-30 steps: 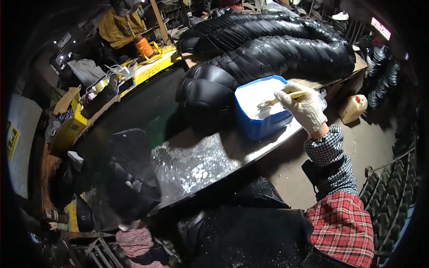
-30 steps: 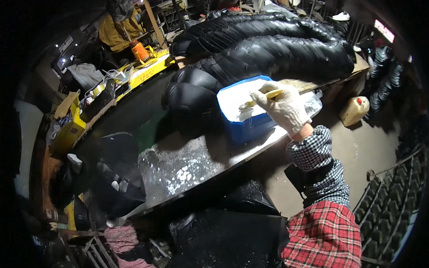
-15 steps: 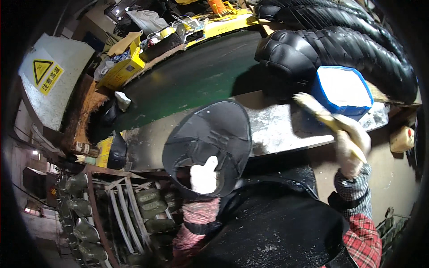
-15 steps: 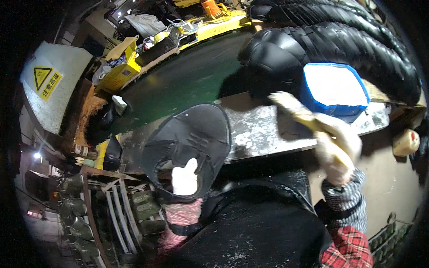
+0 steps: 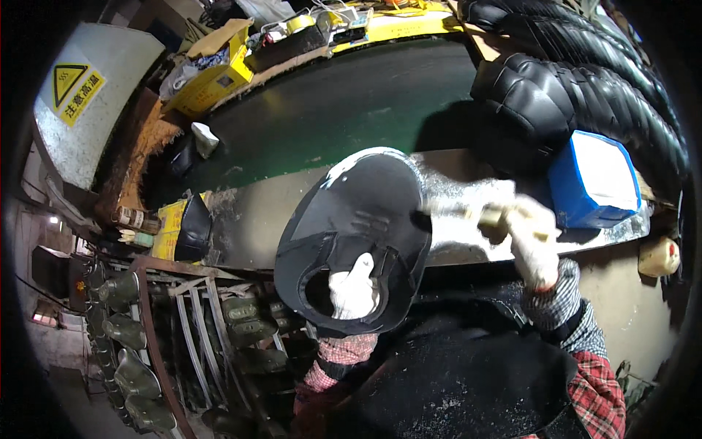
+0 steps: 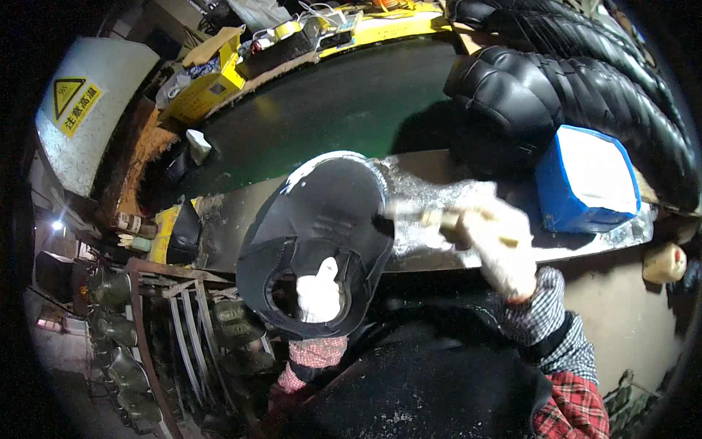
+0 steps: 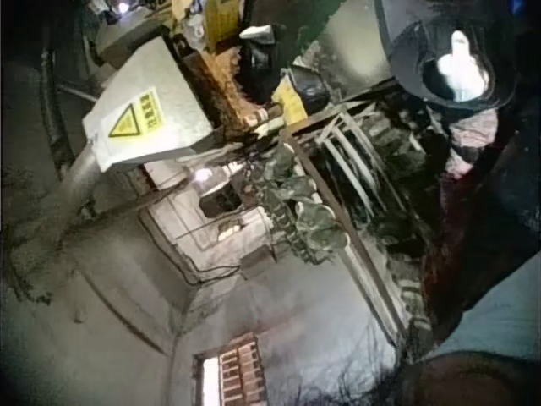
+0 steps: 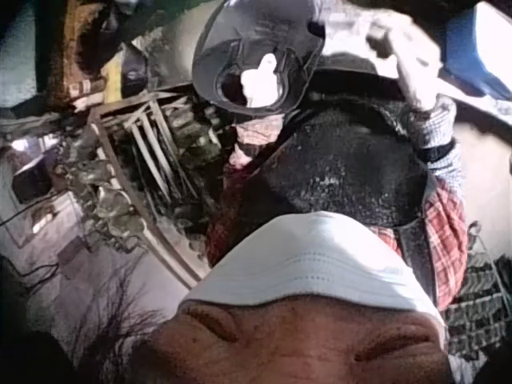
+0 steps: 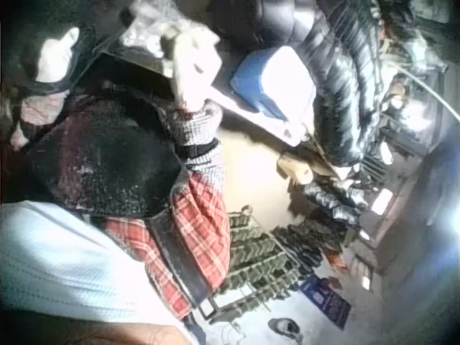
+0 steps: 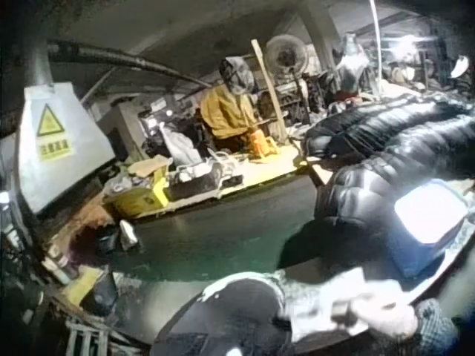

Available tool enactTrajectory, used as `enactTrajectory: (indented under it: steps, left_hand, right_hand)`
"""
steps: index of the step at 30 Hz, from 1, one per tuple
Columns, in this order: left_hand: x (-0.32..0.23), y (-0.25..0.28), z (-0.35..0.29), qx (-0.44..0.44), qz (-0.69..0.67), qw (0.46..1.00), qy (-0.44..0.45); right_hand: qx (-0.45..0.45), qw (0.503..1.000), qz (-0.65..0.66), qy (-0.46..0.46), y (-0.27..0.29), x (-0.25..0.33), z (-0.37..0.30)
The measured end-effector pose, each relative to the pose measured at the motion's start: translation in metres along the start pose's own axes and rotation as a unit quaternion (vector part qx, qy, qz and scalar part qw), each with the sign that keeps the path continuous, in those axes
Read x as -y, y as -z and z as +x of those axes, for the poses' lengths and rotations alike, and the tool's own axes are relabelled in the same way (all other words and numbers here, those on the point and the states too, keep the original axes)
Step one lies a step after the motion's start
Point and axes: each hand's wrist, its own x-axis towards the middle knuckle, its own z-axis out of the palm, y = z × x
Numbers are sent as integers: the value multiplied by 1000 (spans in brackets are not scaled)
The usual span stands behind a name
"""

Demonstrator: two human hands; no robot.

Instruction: Apply adhesive to shoe soles and upper components using a brush.

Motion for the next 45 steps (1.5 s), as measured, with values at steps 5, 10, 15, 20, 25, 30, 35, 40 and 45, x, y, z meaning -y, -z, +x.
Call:
enactTrajectory:
  steps: [5, 10, 15, 20, 25, 30, 35, 40, 45]
  left_hand:
    - [-26, -30, -19, 21, -36, 999, -31]
    - [-47, -41, -35, -4, -37, 998, -50]
    - [-80, -25, -24, -17, -16, 996, -88]
    - [-139, -21, 8, 79, -17, 990, -113]
    - [-171, -33, -1, 110, 5, 986, -125]
    - [-104, -15, 16, 17, 123, 975, -183]
    - [-135, -43, -17, 99, 310, 916, -236]
    - [-151, -57, -54, 108, 466, 858, -188]
    - [-157, -61, -74, 88, 582, 797, -136]
  right_hand:
    - [211, 924, -164, 273, -81, 81, 58]
    - [362, 844, -99, 382, -113, 90, 31]
    - [285, 874, -100, 379, -117, 87, 7]
    - [376, 896, 0, 236, -57, 80, -5]
    - [186, 976, -21, 115, 10, 75, -31]
    - [248, 959, -86, 106, -1, 84, -45]
    - [126, 959, -104, 233, 19, 70, -55]
    - [20, 989, -93, 111, 23, 64, -38]
    - [127, 918, -185, 326, 34, 45, -22]
